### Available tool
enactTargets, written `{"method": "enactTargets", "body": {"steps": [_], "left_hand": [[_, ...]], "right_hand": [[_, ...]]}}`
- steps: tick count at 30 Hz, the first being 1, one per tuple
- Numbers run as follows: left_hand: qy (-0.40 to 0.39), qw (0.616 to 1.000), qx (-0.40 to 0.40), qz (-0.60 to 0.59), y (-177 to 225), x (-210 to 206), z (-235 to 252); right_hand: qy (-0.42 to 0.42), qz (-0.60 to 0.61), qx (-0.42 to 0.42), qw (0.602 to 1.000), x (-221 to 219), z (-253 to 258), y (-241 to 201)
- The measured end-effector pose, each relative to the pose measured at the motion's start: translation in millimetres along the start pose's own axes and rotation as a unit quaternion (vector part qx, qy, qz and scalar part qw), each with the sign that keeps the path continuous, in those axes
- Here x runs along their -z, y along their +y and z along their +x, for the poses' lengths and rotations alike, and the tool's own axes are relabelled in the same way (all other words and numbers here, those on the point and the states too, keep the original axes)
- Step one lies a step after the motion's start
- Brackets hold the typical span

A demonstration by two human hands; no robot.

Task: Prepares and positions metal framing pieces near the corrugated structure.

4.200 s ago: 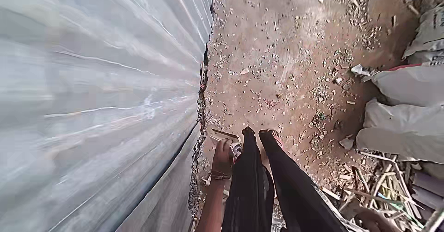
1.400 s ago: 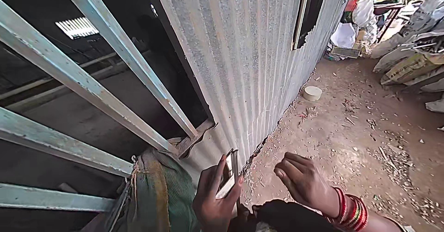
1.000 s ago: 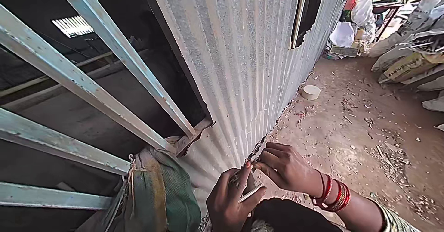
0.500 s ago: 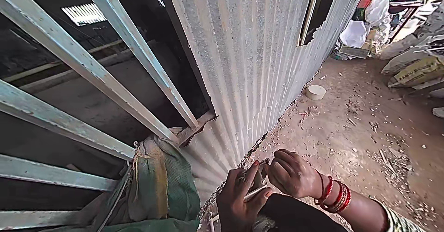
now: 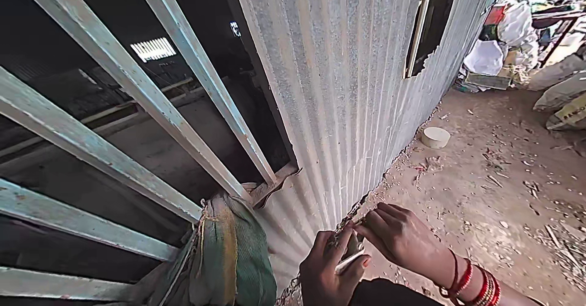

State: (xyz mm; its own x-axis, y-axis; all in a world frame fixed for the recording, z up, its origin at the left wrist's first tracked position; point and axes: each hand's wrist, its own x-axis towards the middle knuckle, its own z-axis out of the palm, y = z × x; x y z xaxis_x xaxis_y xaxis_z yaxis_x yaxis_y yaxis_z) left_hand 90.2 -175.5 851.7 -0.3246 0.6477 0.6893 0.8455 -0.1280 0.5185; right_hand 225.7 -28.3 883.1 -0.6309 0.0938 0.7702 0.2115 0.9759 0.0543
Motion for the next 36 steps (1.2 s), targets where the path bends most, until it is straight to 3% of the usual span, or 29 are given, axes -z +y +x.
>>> {"method": "enactTargets", "body": {"steps": [9,21,25,28,30,32,34,36], "left_hand": [[-0.016,0.995,0.101,0.020,-10,-5,-9],[0.003,0.989,0.145,0.008,-11,2,-18],[0.034,0.995,0.095,0.016,-18,2,-14],[0.069,0.997,0.008,0.032,-22,7,-15],[0.087,0.994,-0.038,0.052,-23,10,-14],[0.100,0.988,-0.079,0.093,-23,10,-13],[0.116,0.976,-0.117,0.140,-22,10,-12],[0.125,0.970,-0.139,0.156,-23,11,-10]], "right_hand": [[0.030,0.064,0.074,0.995,-46,-9,6],[0.047,0.040,0.113,0.992,-55,-19,-20],[0.069,0.038,0.045,0.996,-55,-15,-27],[0.051,0.176,-0.033,0.982,-40,-12,-26],[0.000,0.379,-0.132,0.916,-27,-12,-26],[-0.111,0.589,-0.273,0.752,-10,-8,-23],[-0.236,0.693,-0.342,0.589,-1,-3,-21],[-0.288,0.727,-0.368,0.503,2,3,-24]]}}
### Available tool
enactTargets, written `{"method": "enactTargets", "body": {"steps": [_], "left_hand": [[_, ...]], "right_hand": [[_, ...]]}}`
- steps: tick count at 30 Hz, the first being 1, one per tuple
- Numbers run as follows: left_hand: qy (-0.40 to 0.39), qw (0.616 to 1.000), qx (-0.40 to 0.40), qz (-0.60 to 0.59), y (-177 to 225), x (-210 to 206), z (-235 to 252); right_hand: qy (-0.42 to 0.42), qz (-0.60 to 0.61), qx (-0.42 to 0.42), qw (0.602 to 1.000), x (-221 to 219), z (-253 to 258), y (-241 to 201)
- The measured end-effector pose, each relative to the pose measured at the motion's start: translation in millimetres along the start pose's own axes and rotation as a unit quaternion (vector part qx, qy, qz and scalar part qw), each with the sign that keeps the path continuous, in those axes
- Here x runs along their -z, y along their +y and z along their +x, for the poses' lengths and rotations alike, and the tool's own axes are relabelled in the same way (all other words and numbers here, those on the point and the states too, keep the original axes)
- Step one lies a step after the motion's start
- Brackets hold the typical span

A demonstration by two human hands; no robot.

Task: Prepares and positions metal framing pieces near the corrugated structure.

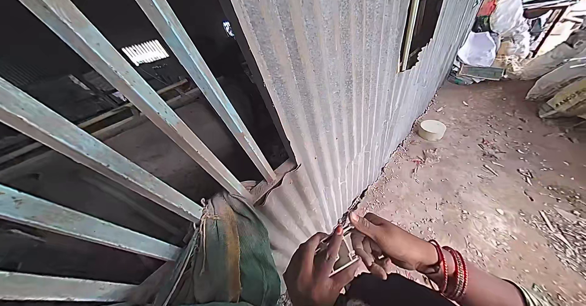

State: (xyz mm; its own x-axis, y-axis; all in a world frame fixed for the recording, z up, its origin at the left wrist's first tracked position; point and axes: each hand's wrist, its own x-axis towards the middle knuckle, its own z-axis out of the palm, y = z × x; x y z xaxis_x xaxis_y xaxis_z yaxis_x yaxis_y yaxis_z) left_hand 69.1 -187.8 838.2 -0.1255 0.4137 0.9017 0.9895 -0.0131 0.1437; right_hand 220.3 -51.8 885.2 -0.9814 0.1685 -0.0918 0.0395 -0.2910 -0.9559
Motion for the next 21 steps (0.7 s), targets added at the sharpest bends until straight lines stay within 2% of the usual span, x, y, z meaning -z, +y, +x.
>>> {"method": "enactTargets", "body": {"steps": [4,7,12,18,21], "left_hand": [[0.009,1.000,-0.009,0.011,-2,-1,-1],[0.015,0.999,0.031,-0.009,-1,-4,-4],[-0.010,0.988,0.118,-0.100,3,-6,-11],[-0.020,0.982,0.154,-0.108,8,-6,-14],[-0.026,0.969,0.179,-0.168,8,-6,-13]], "right_hand": [[-0.019,0.081,0.029,0.996,-3,2,3],[-0.010,0.116,0.079,0.990,-9,8,14],[0.046,0.055,0.184,0.980,-20,16,32],[0.087,0.117,0.233,0.962,-36,20,48],[0.130,0.112,0.240,0.955,-45,19,52]]}}
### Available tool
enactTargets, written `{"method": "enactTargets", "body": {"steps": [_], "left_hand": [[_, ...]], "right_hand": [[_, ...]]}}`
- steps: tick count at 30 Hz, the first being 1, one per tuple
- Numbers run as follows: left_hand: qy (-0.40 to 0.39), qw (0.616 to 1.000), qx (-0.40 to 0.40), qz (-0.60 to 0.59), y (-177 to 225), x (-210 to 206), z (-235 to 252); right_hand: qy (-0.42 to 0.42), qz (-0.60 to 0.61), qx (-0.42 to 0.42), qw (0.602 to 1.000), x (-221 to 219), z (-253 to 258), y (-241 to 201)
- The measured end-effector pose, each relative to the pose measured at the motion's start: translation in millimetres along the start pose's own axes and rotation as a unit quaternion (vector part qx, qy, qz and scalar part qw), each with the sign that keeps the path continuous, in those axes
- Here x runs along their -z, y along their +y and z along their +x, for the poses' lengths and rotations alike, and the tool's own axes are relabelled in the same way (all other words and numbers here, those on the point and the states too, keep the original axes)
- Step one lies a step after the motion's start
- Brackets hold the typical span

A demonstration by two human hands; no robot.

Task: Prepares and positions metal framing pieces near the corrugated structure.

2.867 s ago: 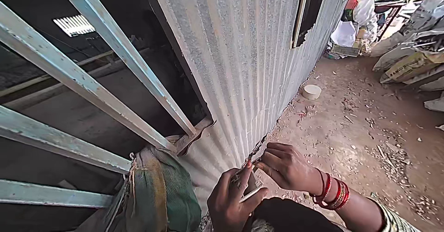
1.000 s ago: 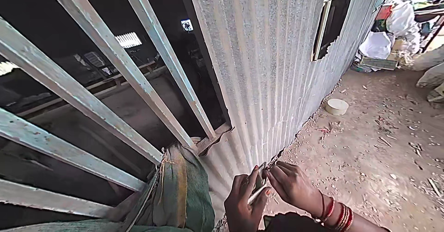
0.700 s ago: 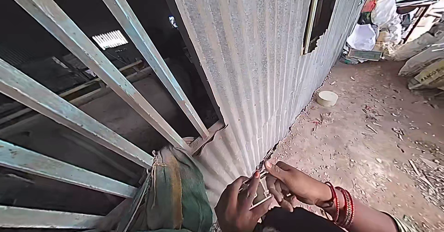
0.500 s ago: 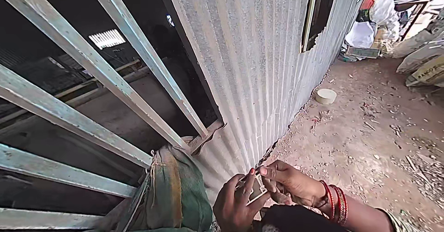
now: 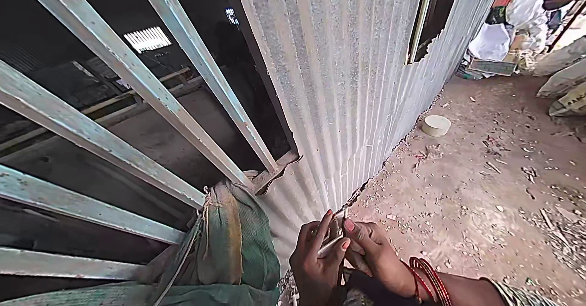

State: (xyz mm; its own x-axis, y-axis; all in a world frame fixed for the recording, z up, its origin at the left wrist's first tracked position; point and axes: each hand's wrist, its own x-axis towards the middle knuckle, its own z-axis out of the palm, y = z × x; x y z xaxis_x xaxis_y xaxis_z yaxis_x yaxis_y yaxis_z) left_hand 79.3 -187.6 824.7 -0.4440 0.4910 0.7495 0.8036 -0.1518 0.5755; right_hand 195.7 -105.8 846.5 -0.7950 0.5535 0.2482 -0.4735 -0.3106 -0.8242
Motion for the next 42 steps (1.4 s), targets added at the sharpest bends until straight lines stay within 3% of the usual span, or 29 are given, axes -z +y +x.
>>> {"method": "enactTargets", "body": {"steps": [5,8,11,16,19,25,28,31,33,36,39,42], "left_hand": [[-0.005,0.999,0.021,-0.027,-3,-2,3],[0.022,0.999,-0.026,0.016,-17,-6,4],[0.055,0.992,-0.094,0.064,-25,-5,7],[0.033,0.992,-0.117,0.047,-24,-5,2],[-0.012,0.996,-0.087,0.025,-20,-7,-6],[-0.060,0.996,-0.044,0.049,-24,-25,-20],[-0.122,0.991,0.047,-0.005,-29,-33,-26],[-0.258,0.949,0.158,-0.090,-27,-31,-24],[-0.312,0.925,0.181,-0.120,-32,-31,-24],[-0.311,0.922,0.162,-0.164,-39,-33,-31],[-0.244,0.950,0.124,-0.152,-31,-40,-41],[-0.219,0.944,0.163,-0.188,-28,-43,-43]], "right_hand": [[0.018,0.016,-0.008,1.000,-2,2,6],[0.006,0.081,-0.124,0.989,4,17,-8],[-0.066,0.117,-0.245,0.960,15,24,-24],[-0.154,0.036,-0.283,0.946,23,26,-37],[-0.147,0.077,-0.295,0.941,26,22,-35],[-0.037,0.202,-0.350,0.914,42,15,-2],[-0.011,0.197,-0.333,0.922,55,9,15],[0.049,0.152,-0.311,0.937,56,-4,30],[0.080,0.072,-0.304,0.947,56,-10,32],[0.061,0.013,-0.309,0.949,61,-15,30],[0.036,0.108,-0.341,0.933,68,-17,30],[-0.006,0.179,-0.343,0.922,74,-17,34]]}}
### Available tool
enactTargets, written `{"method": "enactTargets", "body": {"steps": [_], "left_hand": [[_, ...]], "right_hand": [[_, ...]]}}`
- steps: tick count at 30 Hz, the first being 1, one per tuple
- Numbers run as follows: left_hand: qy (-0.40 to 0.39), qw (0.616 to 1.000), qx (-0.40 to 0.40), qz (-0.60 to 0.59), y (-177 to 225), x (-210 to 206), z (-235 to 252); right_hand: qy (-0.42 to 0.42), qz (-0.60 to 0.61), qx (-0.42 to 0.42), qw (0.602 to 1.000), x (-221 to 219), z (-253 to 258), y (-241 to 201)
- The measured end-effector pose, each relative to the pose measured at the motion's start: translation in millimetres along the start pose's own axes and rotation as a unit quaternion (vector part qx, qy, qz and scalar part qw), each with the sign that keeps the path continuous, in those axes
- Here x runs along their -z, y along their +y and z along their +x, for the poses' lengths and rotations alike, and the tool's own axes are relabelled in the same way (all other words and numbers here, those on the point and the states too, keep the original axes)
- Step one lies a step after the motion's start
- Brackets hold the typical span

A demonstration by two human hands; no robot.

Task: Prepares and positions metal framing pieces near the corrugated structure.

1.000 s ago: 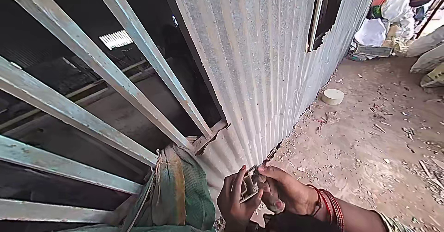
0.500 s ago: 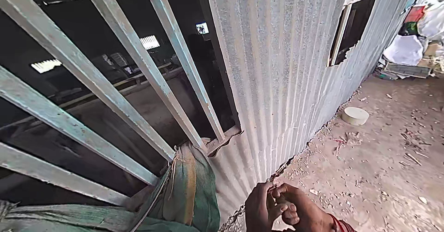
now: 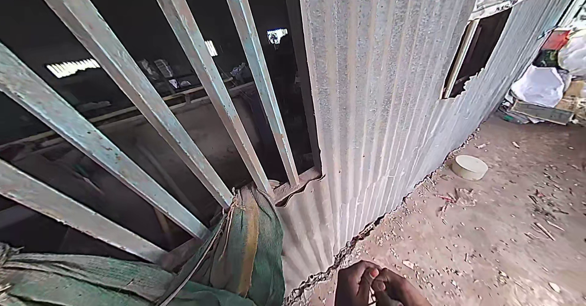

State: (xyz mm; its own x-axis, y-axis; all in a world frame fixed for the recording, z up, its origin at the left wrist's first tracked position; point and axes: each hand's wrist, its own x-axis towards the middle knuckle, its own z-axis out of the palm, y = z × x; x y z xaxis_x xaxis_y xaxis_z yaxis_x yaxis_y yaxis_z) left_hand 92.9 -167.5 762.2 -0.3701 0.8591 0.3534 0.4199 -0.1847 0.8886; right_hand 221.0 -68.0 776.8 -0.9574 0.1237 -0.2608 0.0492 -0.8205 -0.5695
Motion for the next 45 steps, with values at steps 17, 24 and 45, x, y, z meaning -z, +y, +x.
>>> {"method": "enactTargets", "body": {"steps": [17,24,45], "left_hand": [[-0.131,0.987,-0.082,-0.046,-16,35,21],[0.101,0.983,-0.152,-0.012,-12,-2,11],[0.194,0.979,-0.042,0.041,6,23,90]], "right_hand": [[-0.119,-0.041,0.114,0.986,-9,-10,-47],[-0.030,-0.075,-0.062,0.995,-20,-5,-67],[0.103,-0.924,0.130,0.345,-66,60,-139]]}}
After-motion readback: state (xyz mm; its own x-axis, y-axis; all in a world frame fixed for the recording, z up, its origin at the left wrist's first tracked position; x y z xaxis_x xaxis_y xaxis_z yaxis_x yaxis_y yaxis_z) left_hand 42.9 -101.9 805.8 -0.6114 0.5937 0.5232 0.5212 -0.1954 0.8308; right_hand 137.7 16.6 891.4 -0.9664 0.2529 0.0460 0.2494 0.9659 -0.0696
